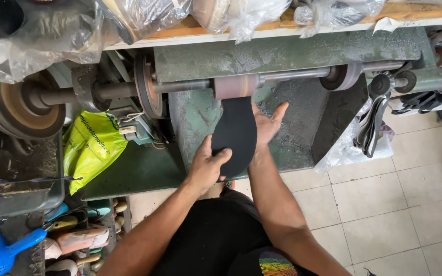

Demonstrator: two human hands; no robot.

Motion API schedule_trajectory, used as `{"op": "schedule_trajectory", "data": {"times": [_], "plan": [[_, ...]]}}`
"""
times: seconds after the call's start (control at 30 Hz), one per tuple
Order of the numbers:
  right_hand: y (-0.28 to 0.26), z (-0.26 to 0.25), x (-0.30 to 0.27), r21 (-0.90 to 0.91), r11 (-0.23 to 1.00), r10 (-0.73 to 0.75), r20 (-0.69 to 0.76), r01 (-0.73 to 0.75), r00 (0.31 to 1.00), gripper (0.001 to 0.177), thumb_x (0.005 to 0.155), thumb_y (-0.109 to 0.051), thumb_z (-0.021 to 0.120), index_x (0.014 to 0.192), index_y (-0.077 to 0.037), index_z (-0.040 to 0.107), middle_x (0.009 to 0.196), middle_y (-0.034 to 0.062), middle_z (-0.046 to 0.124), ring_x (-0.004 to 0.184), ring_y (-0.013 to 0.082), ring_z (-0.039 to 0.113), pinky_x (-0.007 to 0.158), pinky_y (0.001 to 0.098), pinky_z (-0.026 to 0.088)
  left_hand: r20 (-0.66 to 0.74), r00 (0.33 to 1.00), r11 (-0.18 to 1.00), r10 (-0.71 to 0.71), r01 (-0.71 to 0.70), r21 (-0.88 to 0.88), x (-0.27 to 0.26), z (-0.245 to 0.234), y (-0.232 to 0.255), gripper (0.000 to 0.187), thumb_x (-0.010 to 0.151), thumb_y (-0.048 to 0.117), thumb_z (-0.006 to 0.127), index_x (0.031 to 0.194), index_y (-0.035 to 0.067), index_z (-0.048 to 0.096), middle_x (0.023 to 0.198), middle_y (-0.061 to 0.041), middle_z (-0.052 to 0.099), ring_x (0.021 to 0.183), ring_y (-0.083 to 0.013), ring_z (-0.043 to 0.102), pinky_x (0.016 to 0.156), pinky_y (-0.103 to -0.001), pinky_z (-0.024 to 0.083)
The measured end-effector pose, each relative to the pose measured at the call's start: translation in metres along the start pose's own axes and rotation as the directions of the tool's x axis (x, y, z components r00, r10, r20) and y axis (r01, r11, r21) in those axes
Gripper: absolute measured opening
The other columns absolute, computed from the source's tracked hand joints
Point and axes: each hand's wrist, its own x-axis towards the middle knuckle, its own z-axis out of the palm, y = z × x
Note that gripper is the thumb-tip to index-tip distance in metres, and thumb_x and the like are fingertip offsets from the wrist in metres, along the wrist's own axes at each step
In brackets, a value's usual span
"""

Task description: Sanding and shaping the edges of a shoe sole using a belt sander

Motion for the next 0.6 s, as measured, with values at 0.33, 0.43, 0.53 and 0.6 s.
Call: {"op": "schedule_trajectory", "data": {"times": [0.33, 0.43, 0.53, 0.6], "plan": [[-0.035, -0.037, -0.006, -0.087, 0.995, 0.068, 0.132, -0.057, 0.989, 0.110, 0.084, -0.078, 0.047, 0.154, 0.004, 0.031, 0.160, 0.0270, 0.033, 0.149, 0.0392, 0.031, 0.126, 0.0580, 0.015, 0.026, 0.999, 0.999, 0.037, -0.038, 0.040, 0.017, 0.009, 0.008, 0.042, 0.087, 0.015, 0.073, 0.125, 0.002, 0.060, 0.085, -0.024, 0.066, 0.050, -0.0300, 0.066, 0.028, -0.033, 0.055], [-0.046, -0.056, 0.011, -0.033, 0.999, -0.009, 0.067, 0.011, 0.998, 0.111, 0.083, -0.077, 0.050, 0.153, 0.007, 0.032, 0.159, 0.0280, 0.033, 0.148, 0.0410, 0.032, 0.127, 0.0588, 0.014, -0.011, 0.999, 0.999, 0.036, -0.037, -0.037, 0.048, 0.016, 0.002, 0.031, 0.088, 0.010, 0.070, 0.116, 0.002, 0.062, 0.077, -0.020, 0.063, 0.047, -0.0273, 0.063, 0.027, -0.031, 0.052], [-0.052, -0.079, 0.034, -0.067, 0.985, -0.163, -0.068, 0.159, 0.984, 0.110, 0.081, -0.075, 0.056, 0.151, 0.008, 0.037, 0.153, 0.0307, 0.041, 0.143, 0.0425, 0.040, 0.127, 0.0594, 0.017, -0.007, 1.000, 0.991, 0.028, -0.029, -0.132, 0.077, 0.023, 0.004, 0.020, 0.090, 0.005, 0.067, 0.109, 0.003, 0.061, 0.073, -0.016, 0.059, 0.045, -0.0276, 0.062, 0.026, -0.029, 0.048], [-0.055, -0.099, 0.044, -0.073, 0.967, -0.252, -0.131, 0.244, 0.959, 0.109, 0.081, -0.072, 0.060, 0.150, 0.010, 0.039, 0.151, 0.0330, 0.043, 0.141, 0.0438, 0.042, 0.126, 0.0598, 0.018, 0.000, 1.000, 0.981, 0.015, -0.015, -0.192, 0.084, 0.027, 0.013, 0.015, 0.090, 0.003, 0.065, 0.104, 0.004, 0.060, 0.071, -0.015, 0.057, 0.043, -0.0287, 0.062, 0.025, -0.027, 0.045]]}}
